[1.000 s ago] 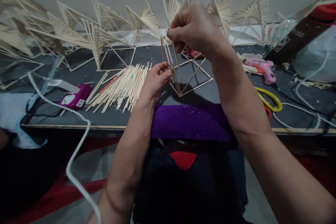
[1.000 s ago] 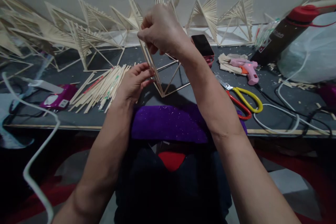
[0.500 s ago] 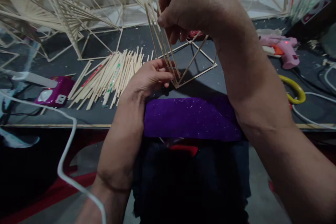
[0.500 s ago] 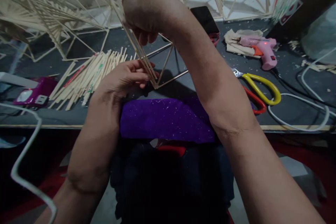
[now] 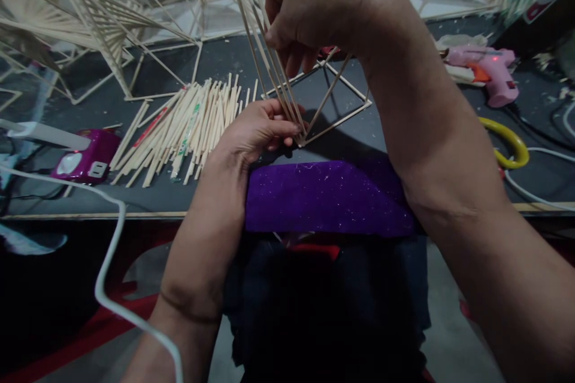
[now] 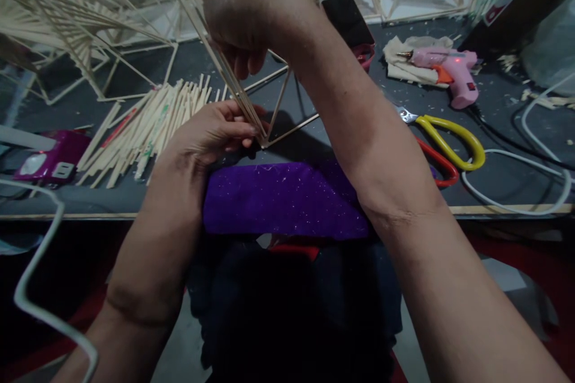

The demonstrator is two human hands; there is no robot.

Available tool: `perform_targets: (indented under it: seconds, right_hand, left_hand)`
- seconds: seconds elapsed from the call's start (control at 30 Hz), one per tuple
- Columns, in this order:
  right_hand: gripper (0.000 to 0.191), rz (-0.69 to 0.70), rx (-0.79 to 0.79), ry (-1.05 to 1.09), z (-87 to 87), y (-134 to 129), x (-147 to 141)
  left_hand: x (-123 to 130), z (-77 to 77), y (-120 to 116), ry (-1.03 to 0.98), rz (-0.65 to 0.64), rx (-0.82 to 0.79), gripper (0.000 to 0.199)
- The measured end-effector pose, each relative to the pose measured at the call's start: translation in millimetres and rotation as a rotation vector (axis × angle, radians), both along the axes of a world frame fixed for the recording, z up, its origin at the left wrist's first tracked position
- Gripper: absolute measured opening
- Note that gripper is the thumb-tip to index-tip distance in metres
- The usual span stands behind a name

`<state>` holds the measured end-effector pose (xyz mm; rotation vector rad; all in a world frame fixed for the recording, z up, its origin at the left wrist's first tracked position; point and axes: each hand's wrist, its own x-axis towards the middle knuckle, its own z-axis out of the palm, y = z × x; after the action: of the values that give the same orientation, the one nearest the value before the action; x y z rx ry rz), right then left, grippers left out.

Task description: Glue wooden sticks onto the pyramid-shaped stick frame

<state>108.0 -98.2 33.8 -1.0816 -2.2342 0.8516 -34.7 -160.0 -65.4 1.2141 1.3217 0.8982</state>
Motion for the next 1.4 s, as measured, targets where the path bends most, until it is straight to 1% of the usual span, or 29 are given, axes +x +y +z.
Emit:
perform_targets:
  seconds: [0.1,0.2,0.27,0.37,0.5,0.67,0.83,0.93,1.3,1.4]
  right_hand:
    - [0.013,-0.008,0.005,-0.03,-0.7,-2,-1]
    - [0.015,-0.064,-0.013,-0.131,1.2,-4,-1]
    - [0.016,-0.051,-0.014,-0.186,3.1,-5,0]
    - [0.018,-0.003,0.003,-0.214,5.4,-4,1]
    - [0.019,-0.029,-0.052,-0.266,6.4,-3,-1]
    - [0.019,-0.026,-0.065,-0.251,5.5,-4,-2]
    - [0.019,-0.024,-0.077,-0.225,7.6,-5,-3]
    - [0.018,-0.041,-0.09,-0.246,9.3,-7,-4]
    - [0.017,-0.027,-0.055,-0.222,5.5,-3,-2]
    - [0.017,-0.006,-0.014,-0.195,3.3,-2,-2]
  left_hand:
    - [0,-1.7,0,-0.024,-0.022,-0.011,0.03]
    - [0,-1.1,-1,-0.028,-0.015,-0.024,0.028]
    - [1,0.7,-1,-0.021,-0.011,-0.039,0.028]
    - [3,4.0,-2,0.005,-0.006,-0.059,0.03]
    - [4,5.4,-3,0.037,0.001,-0.066,0.028]
    - [5,3.8,-3,0.025,0.008,-0.061,0.031]
    - [4,3.6,-3,0.017,0.009,-0.058,0.027]
    - [4,3.2,-3,0.02,0.0,-0.055,0.027]
    - [4,0.8,-3,0.033,0.0,-0.028,0.022]
    - [4,1.6,-4,0.041,0.004,-0.025,0.026]
